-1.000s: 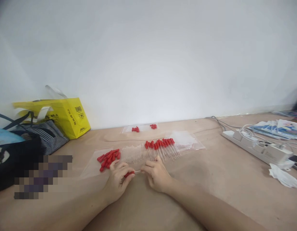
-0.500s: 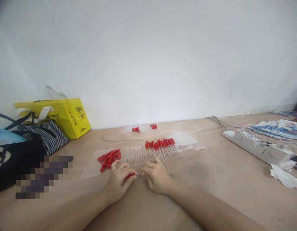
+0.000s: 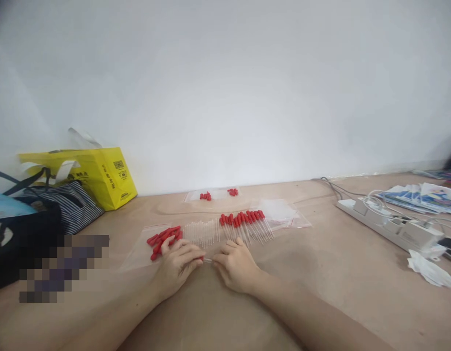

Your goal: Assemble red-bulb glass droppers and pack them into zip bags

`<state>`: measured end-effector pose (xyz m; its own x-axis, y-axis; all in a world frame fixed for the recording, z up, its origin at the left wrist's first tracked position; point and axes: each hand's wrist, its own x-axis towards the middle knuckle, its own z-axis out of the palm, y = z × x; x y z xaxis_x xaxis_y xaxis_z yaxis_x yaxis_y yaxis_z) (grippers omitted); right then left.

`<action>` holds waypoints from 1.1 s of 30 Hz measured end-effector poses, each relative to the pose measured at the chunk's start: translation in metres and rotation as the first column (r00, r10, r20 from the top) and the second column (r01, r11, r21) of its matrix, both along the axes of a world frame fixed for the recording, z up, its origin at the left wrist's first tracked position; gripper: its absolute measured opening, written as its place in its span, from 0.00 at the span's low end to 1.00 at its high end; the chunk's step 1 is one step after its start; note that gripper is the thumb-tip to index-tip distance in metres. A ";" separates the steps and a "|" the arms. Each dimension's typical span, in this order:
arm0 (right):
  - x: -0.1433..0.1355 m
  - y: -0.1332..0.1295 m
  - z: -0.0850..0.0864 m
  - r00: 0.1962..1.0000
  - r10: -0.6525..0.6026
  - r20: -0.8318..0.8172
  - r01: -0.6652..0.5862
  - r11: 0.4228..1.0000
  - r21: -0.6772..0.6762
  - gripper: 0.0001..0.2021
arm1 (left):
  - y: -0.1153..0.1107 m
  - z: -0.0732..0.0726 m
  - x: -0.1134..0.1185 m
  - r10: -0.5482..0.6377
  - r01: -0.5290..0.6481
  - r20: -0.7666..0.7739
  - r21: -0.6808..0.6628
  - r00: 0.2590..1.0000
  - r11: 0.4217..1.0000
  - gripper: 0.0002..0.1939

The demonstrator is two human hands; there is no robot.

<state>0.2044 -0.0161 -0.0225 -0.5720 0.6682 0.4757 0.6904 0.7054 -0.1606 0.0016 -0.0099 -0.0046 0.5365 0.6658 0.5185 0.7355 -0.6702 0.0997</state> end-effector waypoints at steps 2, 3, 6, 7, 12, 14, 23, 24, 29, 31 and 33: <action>-0.004 0.004 -0.001 0.994 -0.092 -0.063 0.090 0.995 -0.037 0.09 | 0.005 0.001 -0.007 0.114 -0.114 0.001 0.024 0.993 0.993 0.10; -0.007 0.007 -0.001 0.982 -0.162 -0.100 0.156 0.986 -0.061 0.10 | 0.009 0.001 -0.011 0.188 -0.189 0.007 0.034 0.982 0.981 0.13; -0.016 0.022 0.002 0.911 -0.384 -0.152 0.364 0.920 -0.142 0.11 | 0.019 0.002 -0.028 0.410 -0.410 0.002 0.034 0.912 0.911 0.15; -0.019 0.028 0.004 0.885 -0.442 -0.143 0.420 0.893 -0.161 0.11 | 0.021 0.003 -0.033 0.459 -0.458 -0.012 0.027 0.888 0.888 0.15; -0.029 0.055 0.007 0.762 -0.643 -0.080 0.628 0.763 -0.152 0.11 | 0.027 0.003 -0.050 0.572 -0.573 -0.073 0.008 0.817 0.820 0.14; -0.027 0.061 0.005 0.723 -0.686 -0.082 0.673 0.727 -0.136 0.11 | 0.028 0.003 -0.052 0.585 -0.587 -0.090 0.000 0.806 0.809 0.13; -0.019 0.063 -0.001 0.700 -0.713 -0.026 0.700 0.694 -0.168 0.10 | 0.029 0.002 -0.049 0.600 -0.602 -0.103 0.009 0.794 0.798 0.10; -0.020 0.063 0.000 0.705 -0.709 -0.032 0.696 0.699 -0.165 0.10 | 0.029 0.002 -0.049 0.604 -0.606 -0.102 0.010 0.791 0.795 0.10; -0.031 0.065 0.006 0.737 -0.675 -0.027 0.664 0.732 -0.150 0.11 | 0.028 0.002 -0.048 0.630 -0.630 -0.088 0.037 0.771 0.776 0.08; -0.037 0.067 0.009 0.732 -0.681 0.020 0.673 0.718 -0.178 0.12 | 0.027 0.004 -0.047 0.644 -0.642 -0.088 0.057 0.760 0.765 0.08; -0.042 0.071 0.013 0.715 -0.695 0.076 0.692 0.689 -0.214 0.12 | 0.025 0.006 -0.046 0.655 -0.650 -0.094 0.079 0.750 0.756 0.10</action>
